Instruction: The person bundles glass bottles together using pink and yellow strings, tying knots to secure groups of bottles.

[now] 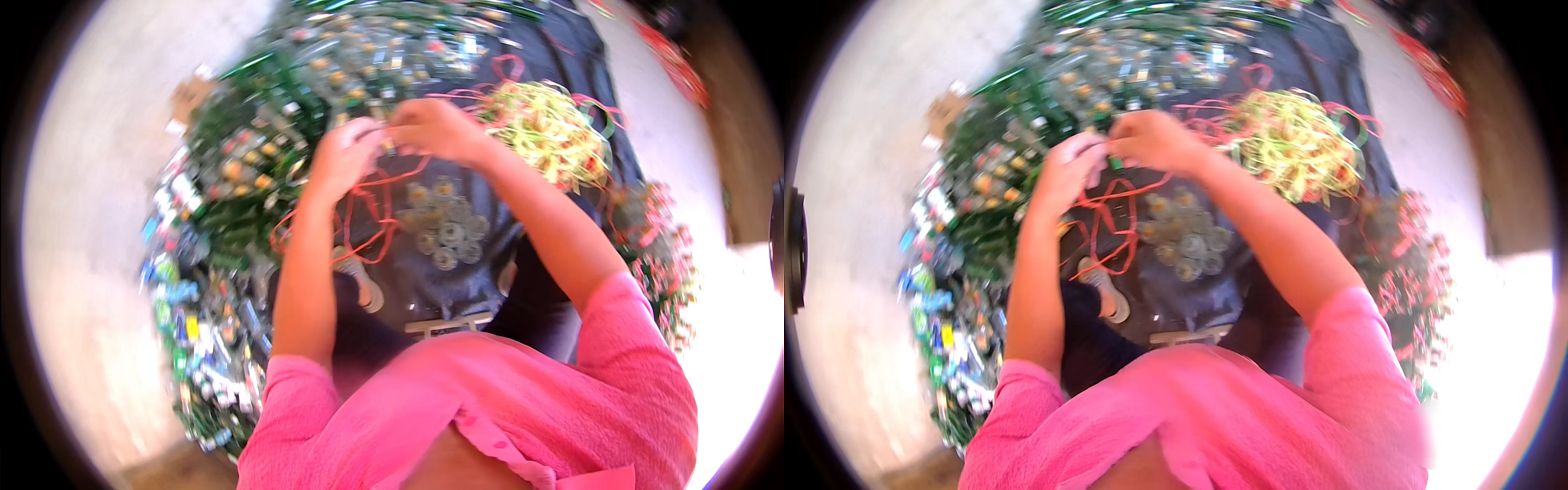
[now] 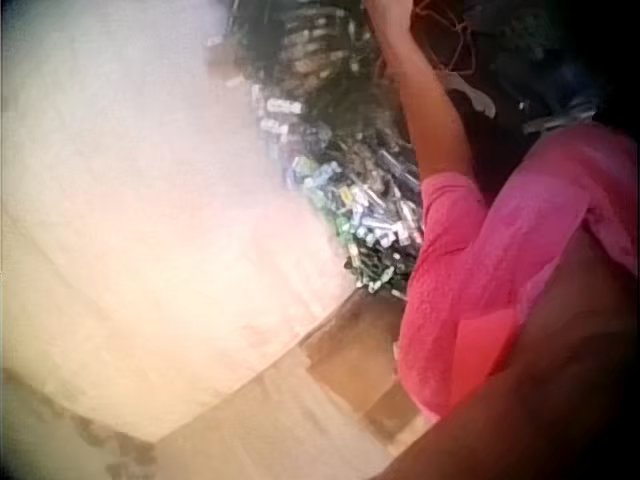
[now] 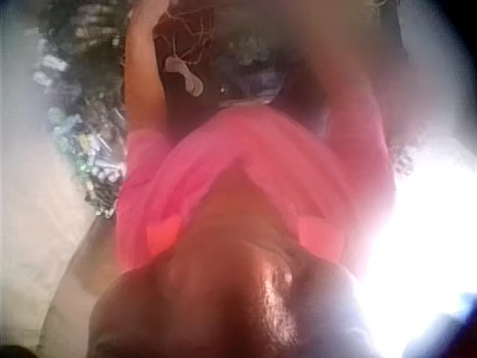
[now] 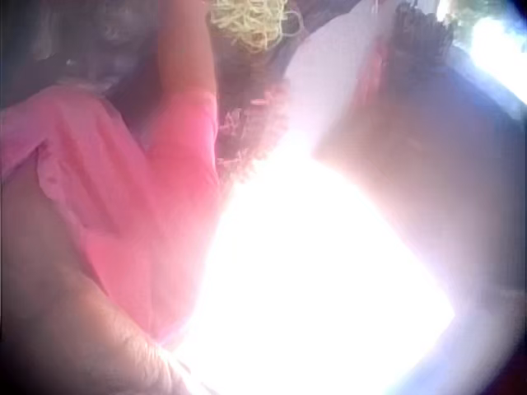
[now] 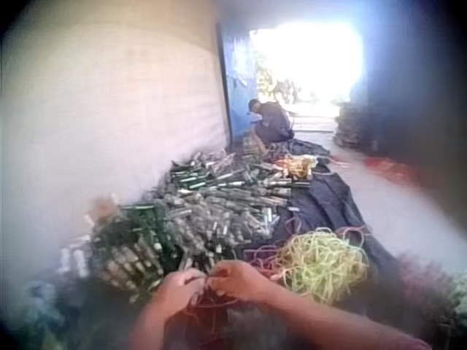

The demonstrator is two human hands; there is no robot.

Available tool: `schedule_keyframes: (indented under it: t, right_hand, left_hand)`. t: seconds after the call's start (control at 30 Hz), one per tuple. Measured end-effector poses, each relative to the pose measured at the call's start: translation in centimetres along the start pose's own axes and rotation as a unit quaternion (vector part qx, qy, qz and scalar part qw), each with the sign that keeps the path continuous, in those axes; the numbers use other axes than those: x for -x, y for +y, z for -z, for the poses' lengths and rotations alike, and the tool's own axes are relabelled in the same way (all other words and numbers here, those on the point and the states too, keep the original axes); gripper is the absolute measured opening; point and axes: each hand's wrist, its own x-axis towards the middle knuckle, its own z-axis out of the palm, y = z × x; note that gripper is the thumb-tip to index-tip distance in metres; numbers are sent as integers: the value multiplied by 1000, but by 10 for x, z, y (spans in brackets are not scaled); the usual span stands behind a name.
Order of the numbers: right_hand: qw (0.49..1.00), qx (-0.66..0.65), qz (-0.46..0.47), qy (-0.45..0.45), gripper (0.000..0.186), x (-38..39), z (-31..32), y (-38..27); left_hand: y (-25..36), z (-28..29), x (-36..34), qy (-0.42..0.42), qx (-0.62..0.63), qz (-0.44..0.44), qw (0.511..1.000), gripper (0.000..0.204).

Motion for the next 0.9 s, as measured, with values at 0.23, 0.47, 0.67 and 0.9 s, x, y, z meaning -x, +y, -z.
schedule_keyframes:
  t: [0.23,0.47,0.67,0.9]
  right_hand:
    - [968,223,8,116,27,20,6,11]
    - [934,332,-84,99,24,26,28,13]
    - [932,306,21,191,38,30,3,16]
    - [967,214,41,131,27,35,-20,13]
  left_hand:
    - [-4,-8,-12,-15,-4,30,999,18]
    - [-22,10,-21,12,-167,37,985,29]
    - [-27,-7,-30,-43,-291,-70,953,29]
    - [-15,-29,-27,-10,-180,-100,979,29]
